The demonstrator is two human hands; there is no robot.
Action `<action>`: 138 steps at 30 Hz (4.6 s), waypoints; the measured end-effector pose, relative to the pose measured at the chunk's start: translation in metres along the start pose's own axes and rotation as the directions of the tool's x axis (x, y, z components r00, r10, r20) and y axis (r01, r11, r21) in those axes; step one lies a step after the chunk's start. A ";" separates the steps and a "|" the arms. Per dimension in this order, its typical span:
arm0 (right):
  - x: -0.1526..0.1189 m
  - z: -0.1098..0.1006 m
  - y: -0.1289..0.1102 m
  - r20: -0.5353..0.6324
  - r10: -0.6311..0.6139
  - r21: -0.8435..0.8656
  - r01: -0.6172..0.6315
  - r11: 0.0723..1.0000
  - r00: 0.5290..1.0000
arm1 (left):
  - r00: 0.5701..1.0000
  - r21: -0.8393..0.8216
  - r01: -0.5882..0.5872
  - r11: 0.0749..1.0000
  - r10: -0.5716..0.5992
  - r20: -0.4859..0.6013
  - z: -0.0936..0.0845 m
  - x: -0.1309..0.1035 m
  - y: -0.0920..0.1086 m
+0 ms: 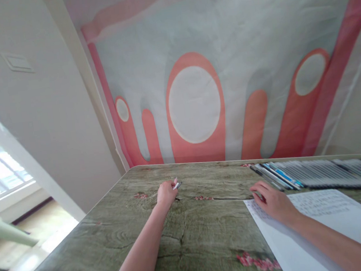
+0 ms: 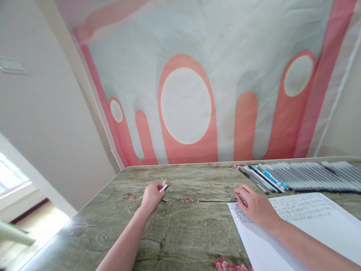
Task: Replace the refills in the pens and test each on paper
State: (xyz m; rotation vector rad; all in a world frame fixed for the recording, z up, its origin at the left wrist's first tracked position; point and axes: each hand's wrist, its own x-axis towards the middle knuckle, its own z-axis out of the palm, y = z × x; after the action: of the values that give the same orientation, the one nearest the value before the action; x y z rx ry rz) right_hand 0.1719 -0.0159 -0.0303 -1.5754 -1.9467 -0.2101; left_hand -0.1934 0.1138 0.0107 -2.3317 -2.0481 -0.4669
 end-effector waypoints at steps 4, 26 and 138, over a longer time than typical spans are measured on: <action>0.000 0.000 0.001 0.018 0.012 0.006 -0.012 1.000 1.000 | 1.000 0.033 0.017 0.999 -0.016 -0.002 -0.002 -0.001 0.003; 0.002 -0.006 -0.004 0.038 0.018 0.024 -0.019 1.000 0.999 | 0.997 0.206 0.012 0.978 -0.026 0.067 -0.008 -0.006 0.020; 0.056 -0.011 -0.008 0.308 0.123 0.786 -0.325 0.525 0.943 | 0.915 -0.708 -0.399 0.583 0.310 -0.259 0.029 -0.047 0.130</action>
State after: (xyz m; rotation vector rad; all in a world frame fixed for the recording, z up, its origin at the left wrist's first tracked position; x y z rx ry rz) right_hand 0.1631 0.0228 0.0114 -1.1603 -1.5428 0.9309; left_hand -0.0656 0.0544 -0.0024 -2.9214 -1.3811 -1.6409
